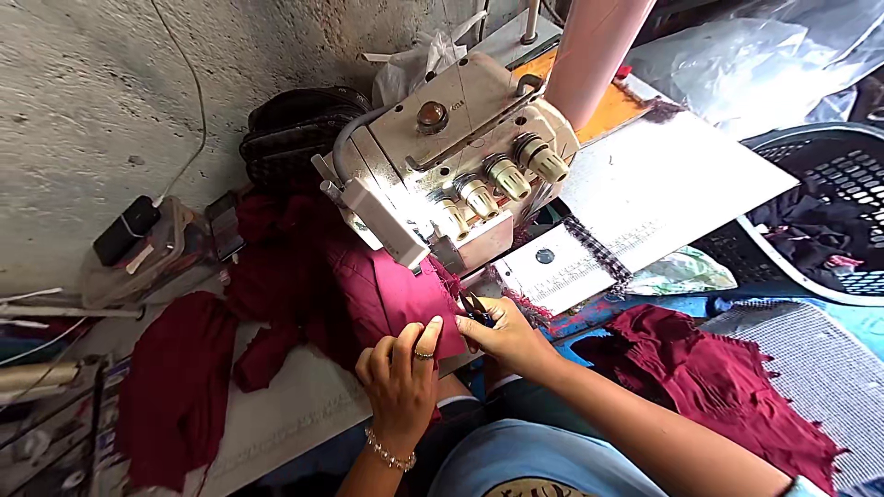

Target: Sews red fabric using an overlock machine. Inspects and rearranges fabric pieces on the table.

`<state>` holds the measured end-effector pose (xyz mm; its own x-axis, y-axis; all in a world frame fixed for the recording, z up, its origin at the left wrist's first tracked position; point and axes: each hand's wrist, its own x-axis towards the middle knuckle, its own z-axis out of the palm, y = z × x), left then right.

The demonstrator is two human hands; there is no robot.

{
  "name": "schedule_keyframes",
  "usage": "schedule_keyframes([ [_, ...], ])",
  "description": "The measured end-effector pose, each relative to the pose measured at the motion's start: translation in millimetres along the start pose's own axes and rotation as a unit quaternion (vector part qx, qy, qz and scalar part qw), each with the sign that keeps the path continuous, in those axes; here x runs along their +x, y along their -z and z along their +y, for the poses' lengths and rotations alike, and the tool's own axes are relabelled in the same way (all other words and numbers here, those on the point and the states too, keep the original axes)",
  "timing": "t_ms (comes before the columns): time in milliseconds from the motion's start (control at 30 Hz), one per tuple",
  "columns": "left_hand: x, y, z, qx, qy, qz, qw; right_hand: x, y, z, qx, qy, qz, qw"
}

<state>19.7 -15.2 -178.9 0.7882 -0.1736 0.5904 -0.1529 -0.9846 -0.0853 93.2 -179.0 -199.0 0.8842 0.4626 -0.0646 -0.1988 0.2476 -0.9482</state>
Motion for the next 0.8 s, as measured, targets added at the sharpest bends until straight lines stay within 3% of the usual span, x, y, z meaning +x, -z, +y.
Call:
schedule_keyframes([
  [267, 6, 2, 4, -0.028, 0.029, 0.015, 0.999, -2, -1, -1, 0.012, -0.015, 0.017, 1.000],
  [400, 14, 6, 6, -0.131, 0.096, 0.034, 0.986, -2, -1, -2, -0.012, -0.012, 0.022, 1.000],
  [567, 22, 9, 7, -0.234, 0.176, 0.032, 0.956, 0, -3, 7, -0.037, 0.050, 0.037, 0.997],
  [800, 19, 12, 13, -0.185, 0.138, 0.014, 0.973, -3, -4, 8, -0.039, 0.090, 0.026, 0.995],
])
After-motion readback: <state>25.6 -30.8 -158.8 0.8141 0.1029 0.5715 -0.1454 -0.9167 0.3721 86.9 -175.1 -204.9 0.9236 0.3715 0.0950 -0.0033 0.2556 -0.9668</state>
